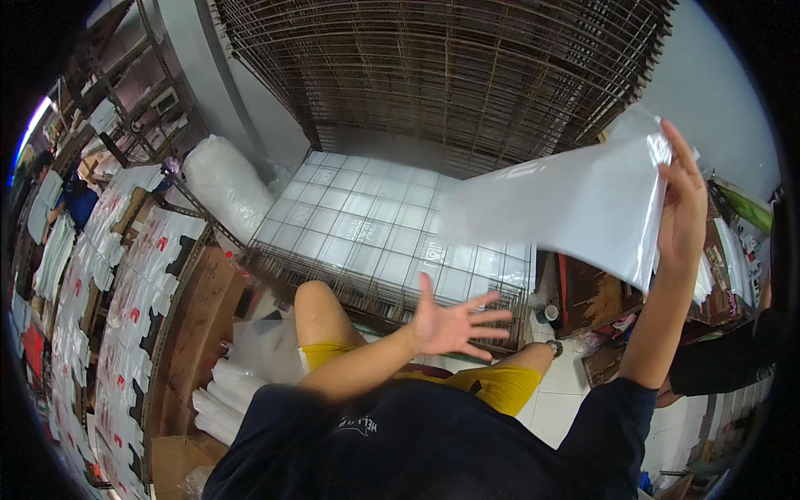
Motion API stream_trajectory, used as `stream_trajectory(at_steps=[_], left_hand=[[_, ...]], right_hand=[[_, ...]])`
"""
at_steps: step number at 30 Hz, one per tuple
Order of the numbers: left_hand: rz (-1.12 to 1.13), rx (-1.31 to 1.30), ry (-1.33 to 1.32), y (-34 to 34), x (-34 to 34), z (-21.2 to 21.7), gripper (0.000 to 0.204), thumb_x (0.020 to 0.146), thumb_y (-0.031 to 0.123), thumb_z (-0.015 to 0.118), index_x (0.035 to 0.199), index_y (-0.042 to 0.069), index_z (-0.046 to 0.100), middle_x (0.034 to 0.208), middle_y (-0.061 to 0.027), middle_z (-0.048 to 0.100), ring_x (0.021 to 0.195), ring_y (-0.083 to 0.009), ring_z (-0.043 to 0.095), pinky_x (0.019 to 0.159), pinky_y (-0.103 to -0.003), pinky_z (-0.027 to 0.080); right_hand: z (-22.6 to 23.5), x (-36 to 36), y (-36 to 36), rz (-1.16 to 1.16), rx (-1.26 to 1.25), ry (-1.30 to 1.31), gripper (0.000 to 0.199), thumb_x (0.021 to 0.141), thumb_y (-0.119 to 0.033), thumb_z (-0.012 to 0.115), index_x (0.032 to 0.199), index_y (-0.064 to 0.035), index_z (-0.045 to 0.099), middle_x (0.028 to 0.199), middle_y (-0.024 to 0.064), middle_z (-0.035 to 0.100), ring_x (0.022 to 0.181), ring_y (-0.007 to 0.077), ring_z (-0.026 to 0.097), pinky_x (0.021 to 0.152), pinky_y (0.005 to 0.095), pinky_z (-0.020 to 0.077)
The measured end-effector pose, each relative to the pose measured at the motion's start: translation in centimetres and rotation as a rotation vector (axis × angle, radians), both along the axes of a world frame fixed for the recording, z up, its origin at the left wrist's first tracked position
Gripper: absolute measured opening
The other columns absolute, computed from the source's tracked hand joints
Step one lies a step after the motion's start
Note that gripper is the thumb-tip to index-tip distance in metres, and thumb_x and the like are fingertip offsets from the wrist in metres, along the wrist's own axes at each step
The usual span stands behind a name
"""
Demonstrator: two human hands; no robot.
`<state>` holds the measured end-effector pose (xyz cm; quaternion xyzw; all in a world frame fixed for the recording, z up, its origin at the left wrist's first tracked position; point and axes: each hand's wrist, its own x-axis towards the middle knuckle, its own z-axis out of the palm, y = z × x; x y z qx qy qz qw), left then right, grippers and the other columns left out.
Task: The person sits on the floor and repeatedly wraps white rectangular items in clear plastic bags. They pick up a bag, place an item inside, and smooth the plastic before stacking the wrapped unit on a metal wire rack. The process is repeated continuously with items retrieved from a nearby cardboard box.
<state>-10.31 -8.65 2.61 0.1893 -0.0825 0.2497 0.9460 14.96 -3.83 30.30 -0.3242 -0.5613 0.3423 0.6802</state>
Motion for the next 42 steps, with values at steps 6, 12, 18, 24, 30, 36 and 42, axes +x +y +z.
stream_trajectory(at_steps=[6,12,18,24,30,36,42], left_hand=[[0.366,-0.166,-0.052,1.7,-5.5,-0.6,0.098,0.067,0.079,0.045,0.135,0.009,0.034,0.139,-0.0148,0.034,0.125,-0.0330,0.037,0.094,-0.054,0.038],[0.667,-0.167,0.310,1.5,-7.3,-1.9,0.049,0.082,0.022,0.061,0.125,0.003,0.044,0.119,-0.0095,0.053,0.113,-0.0234,0.050,0.086,-0.041,0.047],[0.774,-0.317,0.617,0.5,-11.5,-5.6,0.035,0.078,0.003,0.062,0.112,0.006,0.051,0.098,-0.0043,0.058,0.084,-0.0144,0.058,0.063,-0.025,0.049],[0.926,-0.499,0.753,1.1,-16.4,-8.4,0.027,0.077,0.000,0.061,0.101,0.009,0.053,0.089,-0.0008,0.057,0.073,-0.0091,0.055,0.052,-0.019,0.043],[1.075,-0.454,0.722,8.8,-24.0,-9.3,0.023,0.076,0.007,0.059,0.098,0.006,0.052,0.091,-0.0043,0.058,0.080,-0.0148,0.057,0.066,-0.027,0.048],[1.227,-0.518,0.667,22.6,-37.3,-11.0,0.033,0.074,0.018,0.054,0.102,0.001,0.048,0.131,-0.0312,0.026,0.119,-0.0393,0.034,0.103,-0.051,0.029],[1.590,-0.328,0.383,28.3,-47.2,-1.4,0.038,0.072,0.014,0.050,0.108,0.001,0.047,0.109,-0.0193,0.051,0.106,-0.0339,0.049,0.097,-0.050,0.036]], right_hand=[[-3.2,1.7,-4.4,0.088,-0.112,-0.091,0.058,0.065,0.003,0.051,0.122,0.0101,0.046,0.125,0.0185,0.048,0.109,0.0218,0.053,0.097,0.0300,0.0406],[-7.7,3.7,-6.6,-0.111,-0.229,-0.081,0.048,0.073,0.008,0.049,0.121,0.0065,0.047,0.119,0.0152,0.054,0.106,0.0192,0.054,0.091,0.0269,0.0421],[-19.9,2.7,-6.3,-0.113,-0.624,-0.007,0.040,0.075,0.008,0.046,0.114,0.0034,0.056,0.109,0.0091,0.059,0.093,0.0147,0.058,0.080,0.0231,0.0456],[-27.5,-0.4,-5.3,0.068,-0.851,0.160,0.048,0.069,0.011,0.042,0.116,0.0048,0.051,0.114,0.0145,0.055,0.100,0.0200,0.056,0.083,0.0270,0.0456],[-30.3,-6.9,3.7,0.170,-0.849,0.059,0.042,0.075,0.010,0.043,0.117,0.0068,0.048,0.102,0.0140,0.056,0.092,0.0186,0.054,0.081,0.0267,0.0438],[-30.9,-19.3,17.5,0.360,-0.903,-0.060,0.046,0.075,0.009,0.044,0.120,0.0049,0.046,0.108,0.0130,0.053,0.098,0.0227,0.052,0.084,0.0328,0.0430],[-28.8,-33.1,24.1,0.397,-0.581,0.013,0.061,0.075,0.010,0.045,0.134,-0.0017,0.035,0.143,0.0132,0.027,0.101,0.0178,0.050,0.084,0.0287,0.0420]])
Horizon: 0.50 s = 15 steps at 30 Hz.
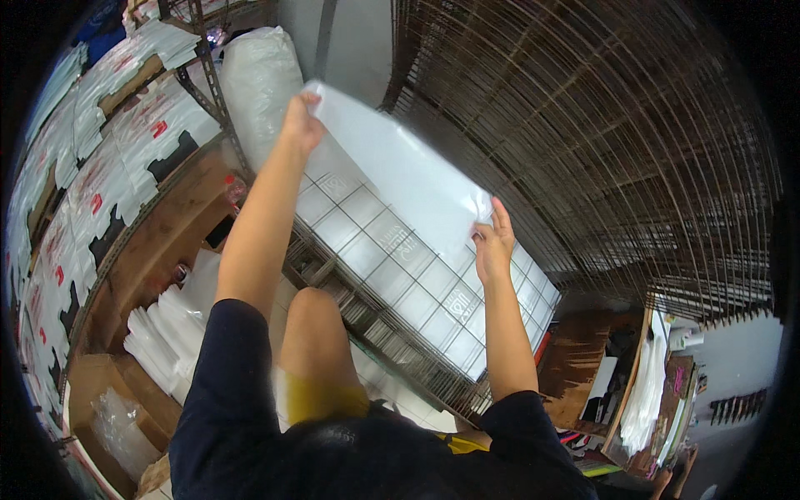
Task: The person sits on the floor and repeatedly wraps white rectangular items in clear plastic bags. They pick up a bag, place an item inside, and smooth the plastic before stacking the wrapped unit on a metal wire rack. The process is repeated continuously with items retrieved from a nearby cardboard box.
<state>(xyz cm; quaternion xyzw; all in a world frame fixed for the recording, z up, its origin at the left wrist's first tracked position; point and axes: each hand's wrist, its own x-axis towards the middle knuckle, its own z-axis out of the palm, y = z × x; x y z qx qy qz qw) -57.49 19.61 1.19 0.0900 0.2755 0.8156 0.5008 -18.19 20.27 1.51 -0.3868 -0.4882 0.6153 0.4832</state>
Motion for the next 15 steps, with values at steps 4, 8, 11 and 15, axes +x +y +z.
stream_trajectory(at_steps=[4,8,11,15], left_hand=[[0.151,0.135,0.068,-2.6,-2.1,3.3,0.038,0.082,0.020,0.048,0.113,-0.002,0.047,0.111,-0.0171,0.056,0.107,-0.0305,0.052,0.097,-0.043,0.038],[0.619,-0.051,-0.045,-8.2,4.8,-2.0,0.070,0.087,0.039,0.048,0.137,-0.003,0.022,0.141,-0.0185,0.026,0.128,-0.0257,0.031,0.106,-0.040,0.025],[0.462,-0.410,-0.185,-10.0,13.0,-14.1,0.070,0.086,0.054,0.039,0.140,0.012,0.026,0.141,-0.0124,0.031,0.128,-0.0233,0.032,0.102,-0.042,0.023],[0.182,-0.725,-0.141,-8.5,19.5,-16.2,0.055,0.087,0.040,0.049,0.131,0.011,0.035,0.114,-0.0074,0.047,0.101,-0.0176,0.047,0.079,-0.036,0.040]], right_hand=[[-1.9,-4.8,0.8,0.091,0.090,0.128,0.067,0.075,0.011,0.046,0.138,-0.0033,0.030,0.147,0.0107,0.022,0.092,0.0120,0.052,0.078,0.0246,0.0434],[-7.2,-8.7,2.6,0.131,0.049,0.101,0.069,0.075,0.011,0.048,0.140,-0.0037,0.028,0.143,0.0088,0.030,0.086,0.0091,0.054,0.071,0.0239,0.0450],[-12.3,-11.4,5.9,0.155,-0.027,0.012,0.070,0.076,0.010,0.049,0.140,-0.0045,0.027,0.144,0.0100,0.028,0.094,0.0140,0.054,0.072,0.0266,0.0462],[-17.0,-13.8,10.3,0.117,-0.107,-0.144,0.070,0.076,0.010,0.050,0.140,-0.0036,0.026,0.146,0.0117,0.025,0.102,0.0216,0.053,0.074,0.0311,0.0481]])
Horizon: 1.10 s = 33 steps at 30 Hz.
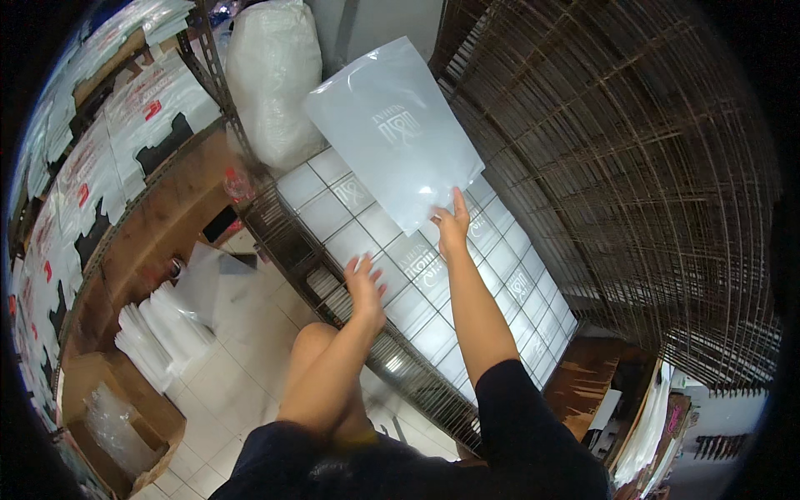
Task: The person sits on the floor and repeatedly wraps white rectangular items in clear plastic bags. They pick up a bag, place an item inside, and smooth the plastic before stacking the wrapped unit on a metal wire rack. The process is repeated continuously with items retrieved from a nearby cardboard box.
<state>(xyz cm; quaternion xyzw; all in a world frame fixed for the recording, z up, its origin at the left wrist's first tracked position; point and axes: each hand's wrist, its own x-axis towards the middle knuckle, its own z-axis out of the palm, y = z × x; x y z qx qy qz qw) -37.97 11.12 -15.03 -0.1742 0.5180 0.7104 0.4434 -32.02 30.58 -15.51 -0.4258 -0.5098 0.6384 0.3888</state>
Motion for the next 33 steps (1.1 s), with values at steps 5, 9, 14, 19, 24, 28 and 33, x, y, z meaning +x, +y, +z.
stream_trajectory(at_steps=[5,9,14,19,24,28,33], left_hand=[[-0.032,0.178,0.583,3.6,0.4,0.4,0.038,0.085,0.020,0.061,0.118,0.007,0.048,0.103,-0.0069,0.052,0.092,-0.0149,0.051,0.074,-0.029,0.043],[-0.197,0.110,0.668,4.6,0.7,0.2,0.032,0.081,0.022,0.067,0.107,0.006,0.056,0.096,-0.0062,0.055,0.082,-0.0126,0.055,0.066,-0.027,0.044],[-0.292,0.059,0.679,4.7,0.0,0.5,0.031,0.080,0.024,0.068,0.103,0.006,0.058,0.091,-0.0049,0.058,0.082,-0.0127,0.056,0.067,-0.027,0.044],[-0.361,0.114,0.651,4.8,1.0,0.9,0.023,0.082,0.020,0.066,0.099,0.005,0.061,0.085,-0.0001,0.059,0.083,-0.0099,0.052,0.072,-0.027,0.041],[-0.368,0.089,0.662,4.7,0.4,0.6,0.023,0.082,0.020,0.066,0.099,0.005,0.061,0.085,0.0001,0.058,0.083,-0.0095,0.052,0.072,-0.026,0.041],[-0.375,0.116,0.638,4.9,0.5,0.1,0.023,0.082,0.021,0.067,0.098,0.005,0.061,0.085,0.0003,0.058,0.083,-0.0092,0.052,0.072,-0.026,0.040],[-0.386,0.095,0.667,4.9,0.3,0.1,0.024,0.081,0.020,0.067,0.098,0.005,0.061,0.085,-0.0007,0.059,0.083,-0.0093,0.052,0.071,-0.025,0.041]], right_hand=[[-4.7,-0.7,4.2,-0.076,-0.027,-0.128,0.072,0.073,0.011,0.049,0.140,-0.0029,0.026,0.132,0.0157,0.040,0.094,0.0219,0.057,0.069,0.0308,0.0502],[-7.4,0.3,6.4,-0.118,0.013,-0.275,0.068,0.072,0.009,0.049,0.138,-0.0018,0.032,0.127,0.0179,0.045,0.088,0.0210,0.058,0.064,0.0290,0.0495],[-9.3,1.0,8.4,-0.162,0.108,-0.436,0.064,0.071,0.006,0.052,0.134,-0.0008,0.038,0.123,0.0150,0.047,0.088,0.0215,0.057,0.062,0.0295,0.0487],[-11.5,2.2,10.4,-0.203,0.258,-0.597,0.061,0.069,0.004,0.055,0.129,-0.0002,0.046,0.115,0.0127,0.049,0.091,0.0216,0.056,0.070,0.0308,0.0485],[-10.4,0.8,9.9,-0.208,0.214,-0.613,0.060,0.067,0.002,0.057,0.127,0.0007,0.048,0.111,0.0123,0.050,0.091,0.0225,0.056,0.079,0.0317,0.0464],[-11.2,0.9,9.9,-0.217,0.219,-0.595,0.059,0.068,0.000,0.057,0.126,0.0014,0.048,0.106,0.0129,0.051,0.090,0.0236,0.056,0.080,0.0314,0.0457],[-12.3,1.0,10.3,-0.194,0.301,-0.744,0.057,0.068,-0.002,0.059,0.124,0.0023,0.049,0.103,0.0147,0.052,0.089,0.0251,0.056,0.081,0.0327,0.0455]])
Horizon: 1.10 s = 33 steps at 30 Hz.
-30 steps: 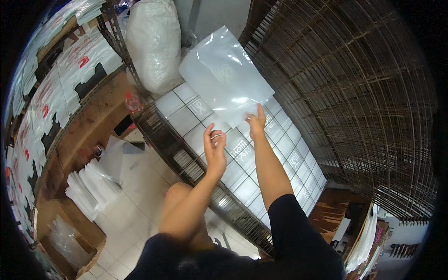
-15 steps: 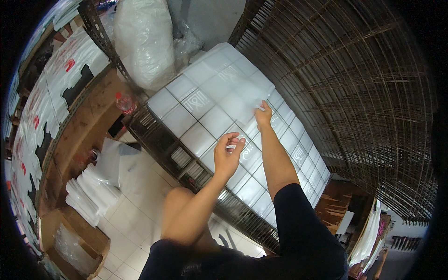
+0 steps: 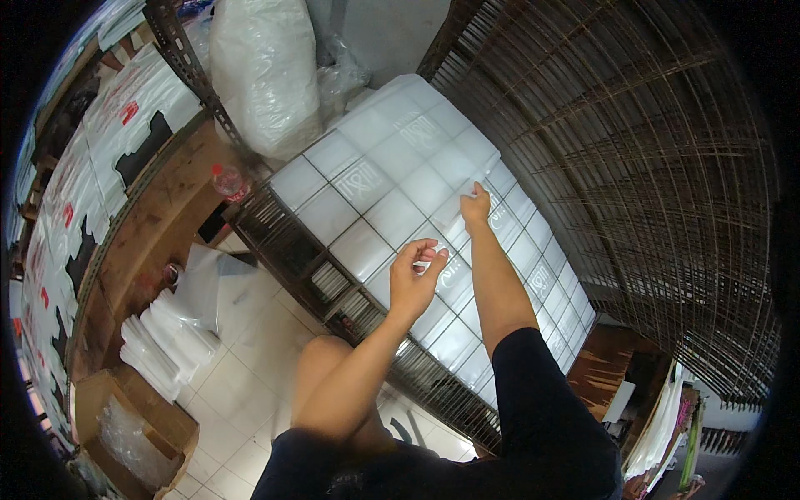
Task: The person sits on the floor and repeatedly wraps white rectangular items in clear plastic bags. They pick up a bag, place an item inside, and smooth the plastic before stacking the wrapped unit on a metal wire rack. The process is repeated continuously with items retrieved from a nearby cardboard box.
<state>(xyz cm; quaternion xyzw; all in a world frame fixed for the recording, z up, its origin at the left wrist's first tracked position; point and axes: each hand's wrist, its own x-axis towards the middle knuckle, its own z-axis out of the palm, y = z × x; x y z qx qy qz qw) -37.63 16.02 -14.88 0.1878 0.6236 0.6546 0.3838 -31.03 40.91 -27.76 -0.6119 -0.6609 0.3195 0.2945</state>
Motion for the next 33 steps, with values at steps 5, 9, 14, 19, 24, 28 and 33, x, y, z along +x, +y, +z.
stream_trajectory(at_steps=[5,9,14,19,24,28,33], left_hand=[[-0.001,0.006,0.012,0.1,-0.1,-0.2,0.025,0.080,0.020,0.068,0.099,0.005,0.062,0.084,-0.0013,0.060,0.081,-0.0101,0.053,0.071,-0.026,0.041],[-0.016,-0.003,0.038,0.1,-0.1,0.0,0.025,0.081,0.021,0.067,0.099,0.005,0.062,0.085,-0.0012,0.060,0.080,-0.0103,0.053,0.070,-0.026,0.041],[0.019,0.009,0.047,0.2,-0.7,-0.3,0.024,0.080,0.021,0.068,0.098,0.007,0.062,0.081,-0.0009,0.060,0.078,-0.0104,0.053,0.069,-0.027,0.041],[0.055,0.015,0.099,0.3,-0.7,-0.7,0.026,0.078,0.023,0.070,0.096,0.006,0.062,0.080,-0.0033,0.061,0.075,-0.0122,0.057,0.064,-0.026,0.044],[0.024,0.050,0.189,0.2,0.5,-1.5,0.025,0.078,0.019,0.069,0.097,0.004,0.061,0.078,-0.0044,0.060,0.073,-0.0123,0.056,0.066,-0.026,0.045],[-0.108,0.102,0.215,-0.7,2.3,-2.7,0.025,0.081,0.017,0.067,0.100,0.003,0.060,0.091,-0.0078,0.060,0.084,-0.0146,0.054,0.078,-0.028,0.044],[-0.226,0.040,0.298,-2.9,3.3,-4.7,0.032,0.083,0.020,0.065,0.109,0.003,0.058,0.098,-0.0081,0.056,0.087,-0.0162,0.049,0.077,-0.030,0.041]], right_hand=[[-0.8,0.5,0.9,0.023,0.089,-0.113,0.057,0.068,-0.006,0.062,0.124,0.0011,0.050,0.104,0.0159,0.054,0.093,0.0281,0.056,0.082,0.0361,0.0455],[-0.7,1.3,0.7,0.002,-0.001,-0.042,0.060,0.069,-0.012,0.066,0.126,-0.0020,0.049,0.105,0.0164,0.054,0.095,0.0293,0.055,0.082,0.0371,0.0458],[2.5,2.4,-4.8,-0.029,0.122,-0.072,0.055,0.071,-0.015,0.070,0.121,-0.0027,0.051,0.109,0.0168,0.052,0.091,0.0273,0.056,0.078,0.0353,0.0473],[3.3,11.4,-12.9,0.069,0.160,0.155,0.046,0.077,-0.006,0.066,0.122,-0.0047,0.051,0.104,0.0099,0.056,0.086,0.0151,0.055,0.075,0.0269,0.0451],[7.2,26.9,-20.1,-0.225,0.125,0.137,0.039,0.078,-0.002,0.063,0.116,-0.0037,0.055,0.092,0.0089,0.061,0.074,0.0142,0.059,0.064,0.0264,0.0478],[11.4,42.8,-24.1,-0.483,0.462,0.077,0.026,0.080,-0.006,0.060,0.105,-0.0006,0.059,0.076,0.0043,0.060,0.070,0.0094,0.055,0.063,0.0239,0.0448],[24.7,49.7,-30.4,-0.831,0.660,0.069,0.020,0.083,-0.006,0.059,0.102,-0.0010,0.060,0.073,0.0036,0.058,0.066,0.0104,0.053,0.065,0.0247,0.0451]])
